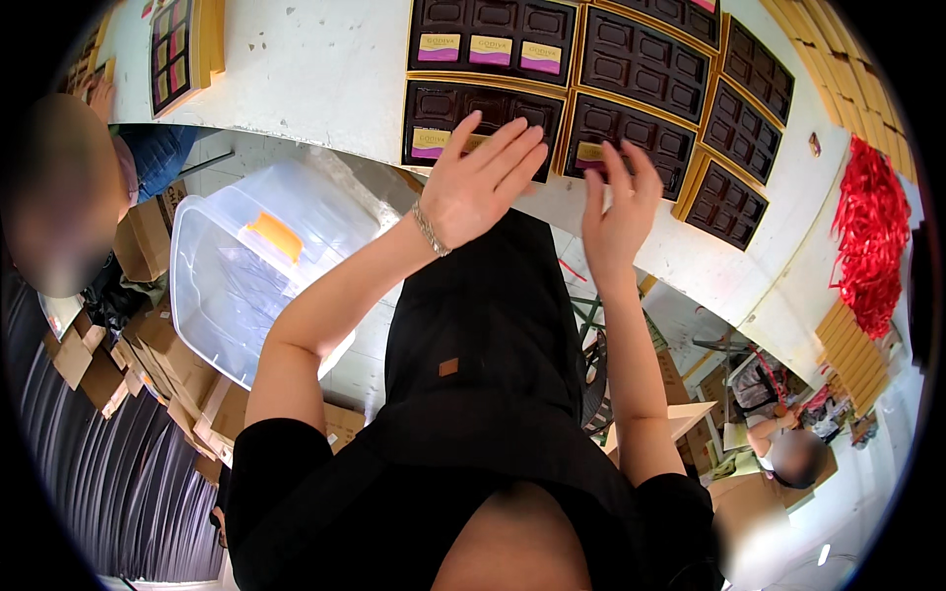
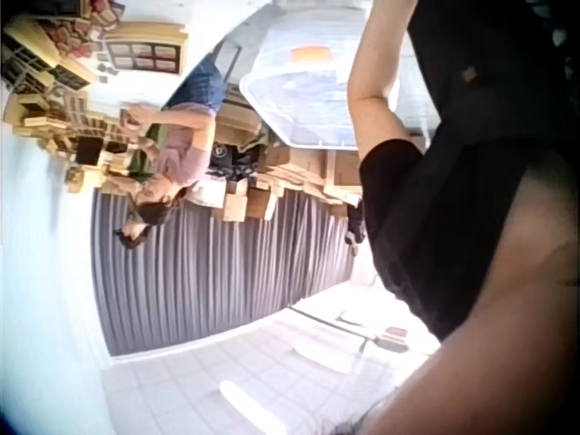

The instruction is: The person places small wrapped chocolate pieces into compartments of black trays with gold borders. The person then covers the filled trays with clear plastic lids and stacks the completed boxes on the table.

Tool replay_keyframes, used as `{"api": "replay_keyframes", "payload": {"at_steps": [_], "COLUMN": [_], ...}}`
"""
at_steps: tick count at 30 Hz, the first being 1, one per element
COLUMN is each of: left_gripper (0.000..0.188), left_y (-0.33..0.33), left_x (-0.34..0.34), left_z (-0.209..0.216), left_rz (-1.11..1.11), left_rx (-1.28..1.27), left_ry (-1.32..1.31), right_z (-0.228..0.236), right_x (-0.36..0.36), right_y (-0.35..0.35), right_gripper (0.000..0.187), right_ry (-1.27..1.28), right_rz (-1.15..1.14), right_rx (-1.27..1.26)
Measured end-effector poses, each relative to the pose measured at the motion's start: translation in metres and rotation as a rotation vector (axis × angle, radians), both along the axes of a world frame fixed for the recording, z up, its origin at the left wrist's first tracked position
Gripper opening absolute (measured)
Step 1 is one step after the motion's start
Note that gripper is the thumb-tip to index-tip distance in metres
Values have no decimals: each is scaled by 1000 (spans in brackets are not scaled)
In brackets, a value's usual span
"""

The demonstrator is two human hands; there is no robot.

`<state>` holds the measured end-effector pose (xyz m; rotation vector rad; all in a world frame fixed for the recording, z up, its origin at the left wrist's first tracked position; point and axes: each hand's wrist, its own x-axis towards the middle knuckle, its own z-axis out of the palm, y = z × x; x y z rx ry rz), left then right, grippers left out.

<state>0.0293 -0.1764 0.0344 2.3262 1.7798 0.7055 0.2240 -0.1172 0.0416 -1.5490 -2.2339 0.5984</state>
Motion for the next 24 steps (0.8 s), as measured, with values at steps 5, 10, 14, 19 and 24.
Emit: {"api": "replay_keyframes", "payload": {"at_steps": [5, 10, 14, 19, 24], "left_gripper": [49, 48, 50, 33, 46], "left_y": [-17, -15, -7, 93, 174], "left_x": [-1, -7, -16, -142, -216], "left_z": [-27, -41, -14, -14, -51], "left_rz": [-79, -135, -123, 528, 878], "left_rx": [-17, -16, 55, 55, 143], "left_ry": [207, 125, 53, 48, 180], "right_z": [-35, -39, -14, 32, -8], "right_x": [12, 18, 5, -90, -262], "right_y": [-17, -16, 6, 127, 219], "right_gripper": [60, 61, 57, 32, 15], "right_ry": [-206, -321, -102, 264, 70], "right_rz": [299, 349, 297, 335, 573], "right_rx": [192, 206, 193, 228, 470]}}
